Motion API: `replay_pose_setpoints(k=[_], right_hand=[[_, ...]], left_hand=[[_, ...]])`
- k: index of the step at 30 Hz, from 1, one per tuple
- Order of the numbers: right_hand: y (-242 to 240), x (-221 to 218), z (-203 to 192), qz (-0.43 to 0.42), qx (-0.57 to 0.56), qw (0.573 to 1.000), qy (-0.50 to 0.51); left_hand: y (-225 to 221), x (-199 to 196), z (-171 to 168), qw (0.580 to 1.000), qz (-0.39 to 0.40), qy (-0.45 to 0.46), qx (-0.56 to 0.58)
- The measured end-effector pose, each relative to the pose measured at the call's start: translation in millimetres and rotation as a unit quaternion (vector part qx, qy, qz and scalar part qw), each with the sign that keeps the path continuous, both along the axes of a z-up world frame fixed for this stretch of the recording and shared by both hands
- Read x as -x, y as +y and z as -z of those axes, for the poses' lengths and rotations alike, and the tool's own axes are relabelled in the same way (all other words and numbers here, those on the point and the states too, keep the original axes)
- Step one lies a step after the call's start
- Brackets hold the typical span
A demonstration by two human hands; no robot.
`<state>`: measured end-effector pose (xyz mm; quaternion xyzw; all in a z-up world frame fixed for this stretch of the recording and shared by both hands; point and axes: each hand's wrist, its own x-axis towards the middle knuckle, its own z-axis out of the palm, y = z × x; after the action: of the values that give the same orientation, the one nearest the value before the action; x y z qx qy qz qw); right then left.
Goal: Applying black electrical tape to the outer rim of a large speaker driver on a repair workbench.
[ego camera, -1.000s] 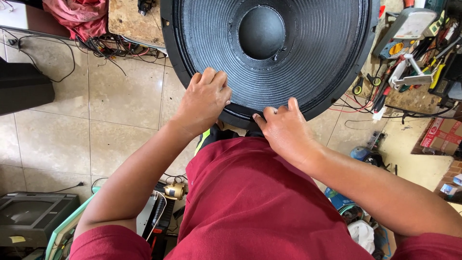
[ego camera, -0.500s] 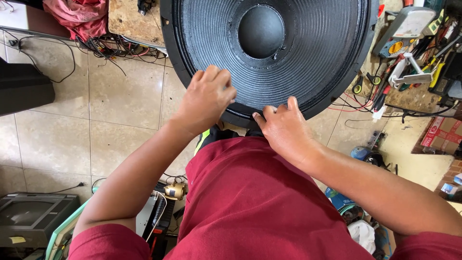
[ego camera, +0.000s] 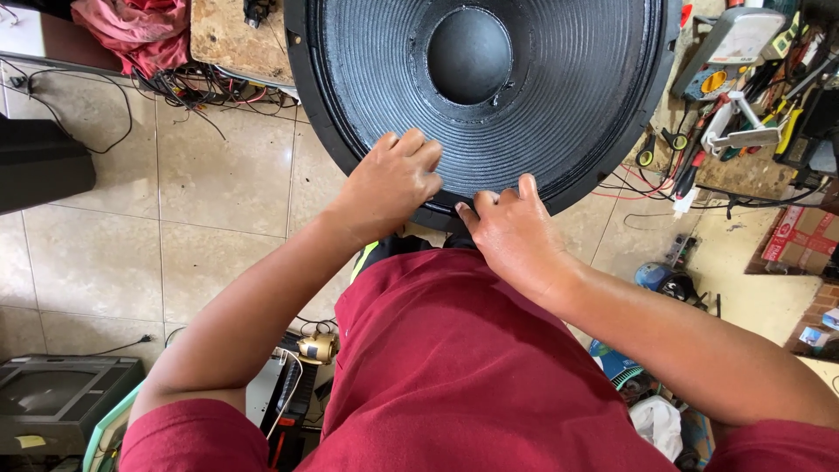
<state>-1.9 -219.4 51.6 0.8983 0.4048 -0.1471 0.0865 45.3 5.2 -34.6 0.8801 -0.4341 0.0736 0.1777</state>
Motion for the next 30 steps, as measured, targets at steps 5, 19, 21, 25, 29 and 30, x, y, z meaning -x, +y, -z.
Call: replay_pose_setpoints(k=[5,19,21,25,29,30], right_hand=[[0,1,2,-0.001,0.006,1.000,0.005],[0,1,3,0.004,0.012,1.000,0.010],[1,1,2,0.009,0.010,1.000,0.014],[2,-1,-3,0.009,0.012,1.000,0.016],[1,0,-3,0.013,-0.005,1.000,0.004],[-1,0,-2,0.015,-0.015,1.000,-0.004]], left_hand=[[5,-1,-3,1.000,0.009,0.020,-0.014],[-3,0,0,1.000,0.020,0.004,-0.006],[-4,0,-2,1.000,0.023,0.000,-0.004],[-5,1,-9,1.000,0.019,-0.013,-0.009],[-5,0,-18,1.000,0.018,-0.012,0.002],[-5,0,-19,1.000,0.017,-0.012,0.003]])
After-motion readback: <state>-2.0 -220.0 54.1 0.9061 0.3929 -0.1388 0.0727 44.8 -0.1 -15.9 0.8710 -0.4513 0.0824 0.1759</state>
